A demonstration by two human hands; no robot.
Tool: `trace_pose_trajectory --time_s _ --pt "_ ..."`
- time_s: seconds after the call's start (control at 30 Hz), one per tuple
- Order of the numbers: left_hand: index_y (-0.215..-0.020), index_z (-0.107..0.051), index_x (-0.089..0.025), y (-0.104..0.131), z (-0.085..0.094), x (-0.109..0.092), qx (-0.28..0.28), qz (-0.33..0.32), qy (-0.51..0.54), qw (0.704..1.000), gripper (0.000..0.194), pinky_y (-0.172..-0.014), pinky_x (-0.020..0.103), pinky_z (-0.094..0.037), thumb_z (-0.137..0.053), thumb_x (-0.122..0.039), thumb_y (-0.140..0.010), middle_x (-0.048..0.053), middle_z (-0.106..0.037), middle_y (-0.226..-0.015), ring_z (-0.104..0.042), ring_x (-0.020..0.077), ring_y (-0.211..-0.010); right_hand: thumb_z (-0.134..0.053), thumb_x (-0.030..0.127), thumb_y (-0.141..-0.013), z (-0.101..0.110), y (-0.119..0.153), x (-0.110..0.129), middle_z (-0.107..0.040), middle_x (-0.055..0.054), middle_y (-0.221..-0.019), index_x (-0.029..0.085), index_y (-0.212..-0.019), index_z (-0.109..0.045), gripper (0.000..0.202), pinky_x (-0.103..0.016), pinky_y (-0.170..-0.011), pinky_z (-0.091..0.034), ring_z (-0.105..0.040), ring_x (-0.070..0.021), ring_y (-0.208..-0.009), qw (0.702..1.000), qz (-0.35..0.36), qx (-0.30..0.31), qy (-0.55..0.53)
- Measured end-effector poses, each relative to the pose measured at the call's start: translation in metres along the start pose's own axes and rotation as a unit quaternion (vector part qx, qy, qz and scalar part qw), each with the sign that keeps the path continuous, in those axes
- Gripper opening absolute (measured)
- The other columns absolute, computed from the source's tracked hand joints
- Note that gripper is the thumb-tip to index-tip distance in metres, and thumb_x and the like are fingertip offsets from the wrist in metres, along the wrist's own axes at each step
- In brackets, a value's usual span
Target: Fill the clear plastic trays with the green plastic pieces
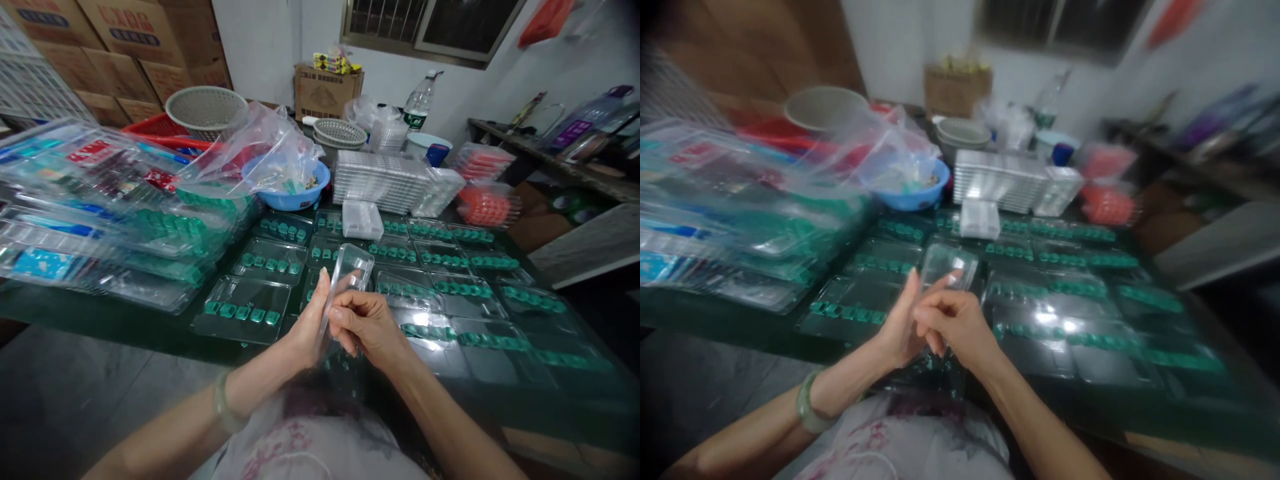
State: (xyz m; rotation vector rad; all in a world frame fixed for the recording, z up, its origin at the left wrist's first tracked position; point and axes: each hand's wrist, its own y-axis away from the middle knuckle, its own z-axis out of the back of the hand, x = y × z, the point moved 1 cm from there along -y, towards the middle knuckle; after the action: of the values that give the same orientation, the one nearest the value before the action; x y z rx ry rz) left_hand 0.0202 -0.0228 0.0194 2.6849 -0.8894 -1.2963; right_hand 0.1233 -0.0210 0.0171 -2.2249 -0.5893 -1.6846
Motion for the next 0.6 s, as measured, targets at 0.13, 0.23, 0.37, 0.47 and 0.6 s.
trace_pose_trajectory --time_s 0.13,0.23,0.37,0.47,0.6 --pt "-0.136 -0.028 -0.016 -0.001 -0.001 0.000 0.005 -0.001 0.002 1.000 0.084 -0.043 0.026 -0.044 -0.018 -0.072 -0.075 0.003 -0.062 -0.051 -0.058 0.0184 -0.041 -0.060 0.032 -0.077 0.002 -0.001 -0.001 -0.053 0.003 -0.049 0.013 -0.062 -0.059 0.024 -0.017 -0.033 -0.025 -0.036 -0.0029 -0.031 1.000 -0.002 0.006 -0.011" --pt "-0.136 -0.027 -0.015 -0.002 -0.001 0.000 0.007 0.000 0.004 1.000 0.085 -0.043 0.026 -0.044 -0.018 -0.072 -0.074 0.002 -0.061 -0.050 -0.058 0.0185 -0.040 -0.059 0.033 -0.078 0.004 -0.002 -0.001 -0.050 0.005 -0.046 0.014 -0.062 -0.058 0.025 -0.017 -0.033 -0.025 -0.036 -0.0032 -0.031 1.000 -0.006 0.009 -0.004" --pt "-0.135 -0.029 -0.015 -0.005 0.000 0.003 -0.007 0.000 0.006 1.000 0.086 -0.042 0.027 -0.043 -0.020 -0.074 -0.072 0.002 -0.061 -0.051 -0.057 0.0184 -0.041 -0.056 0.034 -0.078 0.004 -0.001 0.000 -0.046 0.006 -0.045 0.015 -0.063 -0.056 0.024 -0.017 -0.034 -0.024 -0.034 -0.0029 -0.033 1.000 -0.008 0.001 0.023" --pt "-0.133 -0.034 -0.018 -0.004 0.003 0.006 -0.017 -0.042 0.006 0.999 0.080 -0.049 0.026 -0.045 -0.038 -0.069 -0.072 0.005 -0.065 -0.069 -0.061 0.0177 -0.053 -0.054 0.029 -0.077 -0.002 0.000 0.003 -0.045 0.006 -0.048 0.016 -0.063 -0.052 0.019 -0.017 -0.038 -0.024 -0.033 -0.0027 -0.036 0.997 0.021 -0.034 0.062" --pt "-0.126 -0.044 -0.019 -0.001 0.007 0.003 -0.005 -0.114 -0.016 0.993 0.062 -0.079 0.032 -0.044 -0.064 -0.037 -0.070 0.010 -0.062 -0.106 -0.058 0.0234 -0.094 -0.056 0.021 -0.070 -0.007 0.003 0.013 -0.042 0.006 -0.053 0.016 -0.058 -0.047 0.015 -0.018 -0.044 -0.029 -0.035 -0.0045 -0.046 0.987 0.065 -0.086 0.118"
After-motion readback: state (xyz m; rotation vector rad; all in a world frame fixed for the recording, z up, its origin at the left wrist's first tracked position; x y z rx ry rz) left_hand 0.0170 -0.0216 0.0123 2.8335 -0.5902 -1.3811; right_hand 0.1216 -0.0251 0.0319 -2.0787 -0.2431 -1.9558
